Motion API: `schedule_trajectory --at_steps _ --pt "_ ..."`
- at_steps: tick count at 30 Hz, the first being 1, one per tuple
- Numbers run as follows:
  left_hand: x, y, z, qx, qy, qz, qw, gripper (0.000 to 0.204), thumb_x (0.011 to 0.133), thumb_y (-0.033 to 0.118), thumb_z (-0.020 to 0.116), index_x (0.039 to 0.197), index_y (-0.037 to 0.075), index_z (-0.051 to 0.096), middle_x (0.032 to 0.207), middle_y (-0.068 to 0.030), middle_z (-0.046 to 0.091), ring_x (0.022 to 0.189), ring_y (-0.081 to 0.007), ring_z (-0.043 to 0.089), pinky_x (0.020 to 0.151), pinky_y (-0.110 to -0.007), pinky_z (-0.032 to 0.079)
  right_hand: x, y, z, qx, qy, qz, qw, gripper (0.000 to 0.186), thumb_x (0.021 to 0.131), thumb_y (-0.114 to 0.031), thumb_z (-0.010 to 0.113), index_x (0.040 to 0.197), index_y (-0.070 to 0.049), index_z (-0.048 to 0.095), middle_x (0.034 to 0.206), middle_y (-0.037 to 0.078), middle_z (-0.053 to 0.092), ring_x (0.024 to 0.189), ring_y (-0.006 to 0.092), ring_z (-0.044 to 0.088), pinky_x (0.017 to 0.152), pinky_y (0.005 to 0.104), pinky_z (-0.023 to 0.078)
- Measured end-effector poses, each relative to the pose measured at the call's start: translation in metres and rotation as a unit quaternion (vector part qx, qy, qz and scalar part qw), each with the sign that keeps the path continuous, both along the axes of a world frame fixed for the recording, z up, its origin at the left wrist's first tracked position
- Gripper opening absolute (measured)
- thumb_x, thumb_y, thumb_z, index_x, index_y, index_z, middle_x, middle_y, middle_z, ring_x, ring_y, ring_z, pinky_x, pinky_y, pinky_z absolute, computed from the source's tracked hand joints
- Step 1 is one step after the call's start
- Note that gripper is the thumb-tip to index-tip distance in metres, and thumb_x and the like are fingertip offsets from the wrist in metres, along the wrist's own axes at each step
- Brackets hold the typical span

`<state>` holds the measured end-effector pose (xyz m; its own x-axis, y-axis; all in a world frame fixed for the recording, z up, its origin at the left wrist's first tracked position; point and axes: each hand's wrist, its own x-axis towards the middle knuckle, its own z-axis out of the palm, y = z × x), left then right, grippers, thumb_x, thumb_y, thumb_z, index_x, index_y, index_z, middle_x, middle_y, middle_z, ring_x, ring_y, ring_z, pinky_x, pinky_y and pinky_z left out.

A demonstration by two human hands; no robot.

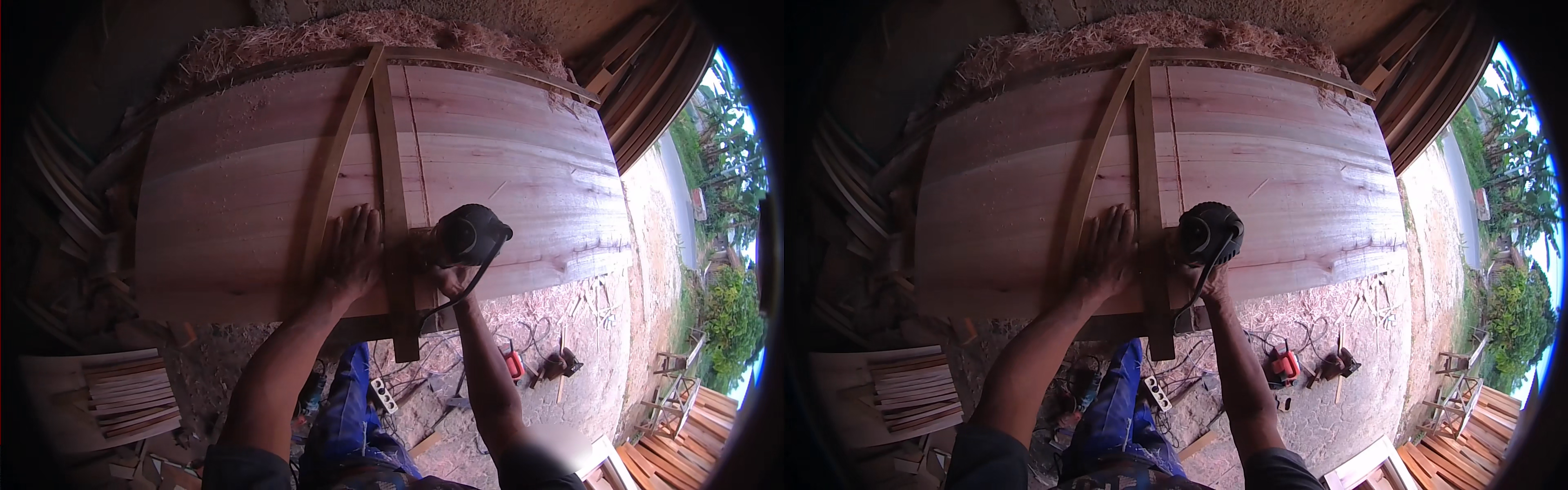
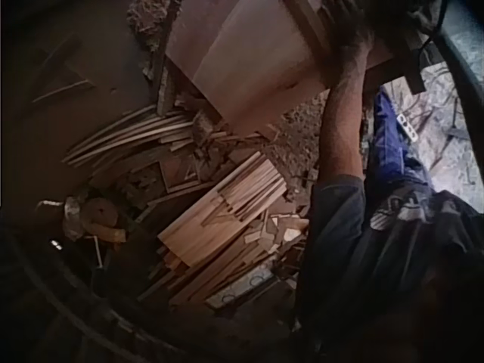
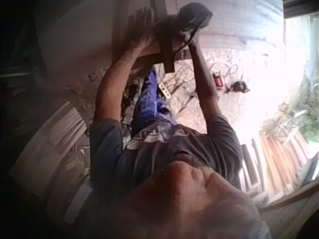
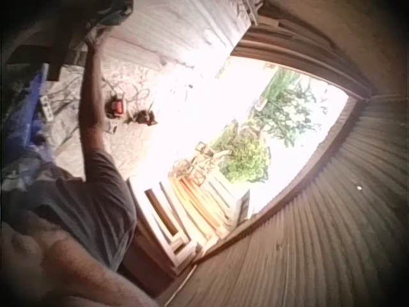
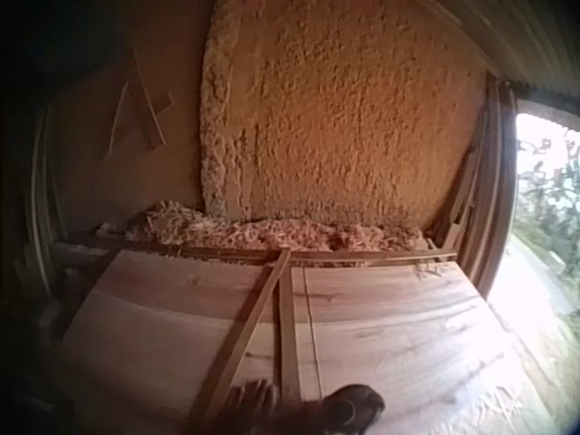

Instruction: The person marks a wooden board with a pencil and ruler, prepares electrical connections on the floor, and uses a handheld router to cut a groove into the wood along a guide.

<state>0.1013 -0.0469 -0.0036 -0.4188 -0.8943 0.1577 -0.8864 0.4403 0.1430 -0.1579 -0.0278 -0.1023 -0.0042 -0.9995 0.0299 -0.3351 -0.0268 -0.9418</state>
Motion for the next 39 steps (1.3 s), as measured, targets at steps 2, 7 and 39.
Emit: schedule_trajectory --at_steps 2,7,39 --pt "-0.002 -0.001 -0.004 -0.001 0.001 0.009 1.000 0.065 0.099 0.028 0.048 0.151 -0.005 0.029 0.158 -0.0238 0.031 0.149 -0.0357 0.027 0.120 -0.055 0.022 -0.002 0.017 -0.001 0.009 0.007 0.003 1.000 0.059 0.069 -0.030 0.083 0.118 -0.007 0.061 0.109 0.008 0.066 0.101 0.0213 0.064 0.090 0.0382 0.053" --pt "-0.003 -0.001 -0.010 -0.007 0.000 0.018 1.000 0.064 0.099 0.028 0.048 0.151 -0.003 0.029 0.158 -0.0221 0.032 0.149 -0.0339 0.028 0.121 -0.054 0.023 -0.006 0.061 -0.001 0.032 0.016 0.009 0.999 0.059 0.070 -0.029 0.082 0.120 -0.007 0.059 0.110 0.009 0.065 0.102 0.0218 0.064 0.090 0.0384 0.053" --pt "-0.004 0.000 -0.011 0.019 0.000 0.016 1.000 0.065 0.101 0.027 0.044 0.154 -0.003 0.023 0.160 -0.0219 0.026 0.151 -0.0335 0.023 0.123 -0.054 0.016 -0.010 0.136 0.018 0.047 0.006 0.030 0.998 0.056 0.079 -0.020 0.075 0.127 -0.006 0.051 0.120 0.014 0.059 0.110 0.0251 0.060 0.094 0.0397 0.052"
